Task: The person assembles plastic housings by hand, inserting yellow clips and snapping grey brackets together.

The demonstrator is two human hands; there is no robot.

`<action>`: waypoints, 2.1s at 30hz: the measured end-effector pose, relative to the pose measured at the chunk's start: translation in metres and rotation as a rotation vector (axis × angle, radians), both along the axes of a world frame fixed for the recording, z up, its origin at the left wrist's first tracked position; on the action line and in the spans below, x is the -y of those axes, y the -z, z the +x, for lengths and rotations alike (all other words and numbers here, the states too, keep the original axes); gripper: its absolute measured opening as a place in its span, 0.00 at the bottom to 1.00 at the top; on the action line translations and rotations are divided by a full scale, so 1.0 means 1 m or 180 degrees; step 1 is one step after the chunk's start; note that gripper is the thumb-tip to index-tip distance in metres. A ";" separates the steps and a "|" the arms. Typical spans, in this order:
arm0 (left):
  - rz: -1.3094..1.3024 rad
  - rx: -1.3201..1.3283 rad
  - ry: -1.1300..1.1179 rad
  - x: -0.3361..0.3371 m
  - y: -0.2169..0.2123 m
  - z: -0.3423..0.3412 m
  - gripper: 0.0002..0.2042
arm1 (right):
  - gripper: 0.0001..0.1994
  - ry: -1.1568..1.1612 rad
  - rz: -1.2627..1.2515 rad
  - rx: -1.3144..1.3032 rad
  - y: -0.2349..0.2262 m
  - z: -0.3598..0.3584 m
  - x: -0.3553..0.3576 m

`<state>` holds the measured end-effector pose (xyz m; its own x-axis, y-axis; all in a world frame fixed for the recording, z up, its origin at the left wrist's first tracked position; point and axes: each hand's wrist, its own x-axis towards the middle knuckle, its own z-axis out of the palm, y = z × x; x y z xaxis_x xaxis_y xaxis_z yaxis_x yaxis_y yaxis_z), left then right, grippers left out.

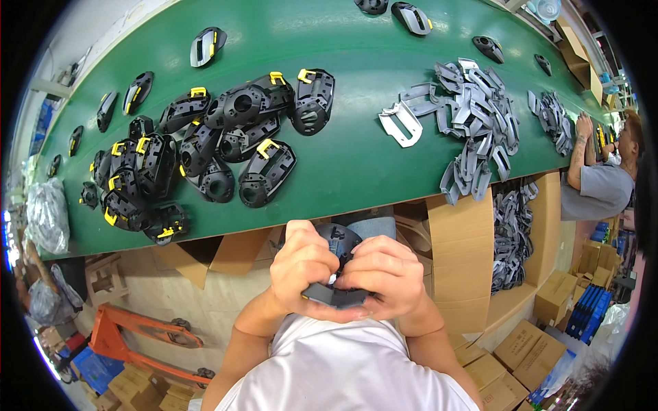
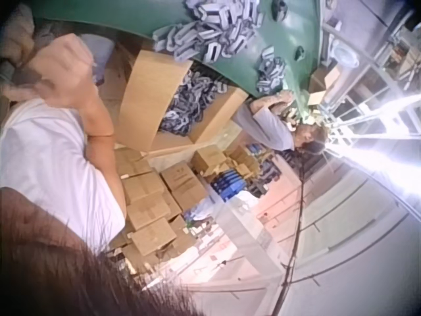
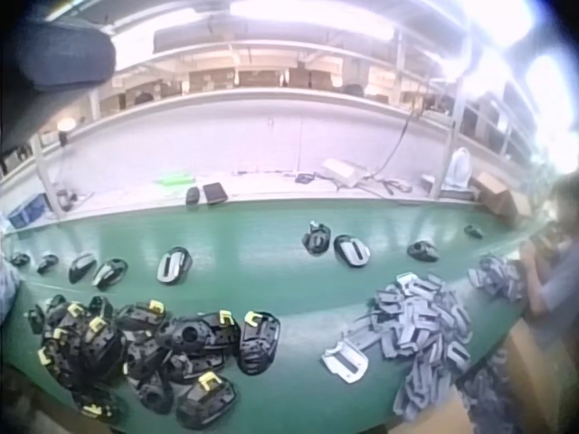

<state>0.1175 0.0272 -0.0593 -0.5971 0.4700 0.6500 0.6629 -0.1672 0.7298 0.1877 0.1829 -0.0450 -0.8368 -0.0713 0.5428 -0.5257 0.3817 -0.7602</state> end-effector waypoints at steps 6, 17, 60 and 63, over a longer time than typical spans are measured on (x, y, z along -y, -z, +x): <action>0.0209 -0.0145 0.0000 -0.004 -0.001 0.002 0.29 | 0.11 0.0199 0.0009 -0.0300 -0.001 0.002 0.002; -0.0593 0.1673 0.0546 -0.003 0.005 -0.004 0.11 | 0.08 0.0454 -0.1409 0.1257 0.011 -0.005 -0.011; -0.1154 -0.0220 -0.1063 -0.024 0.013 -0.010 0.16 | 0.33 0.0003 -0.2765 0.1714 0.039 -0.006 -0.017; -0.1589 -0.0308 -0.0724 -0.025 0.008 0.001 0.17 | 0.30 0.0301 -0.2464 0.1735 0.036 -0.003 -0.012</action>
<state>0.1185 0.0518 -0.0672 -0.6681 0.6013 0.4383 0.7099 0.3385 0.6177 0.1845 0.1949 -0.0809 -0.9727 0.2254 -0.0558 -0.0168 -0.3080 -0.9512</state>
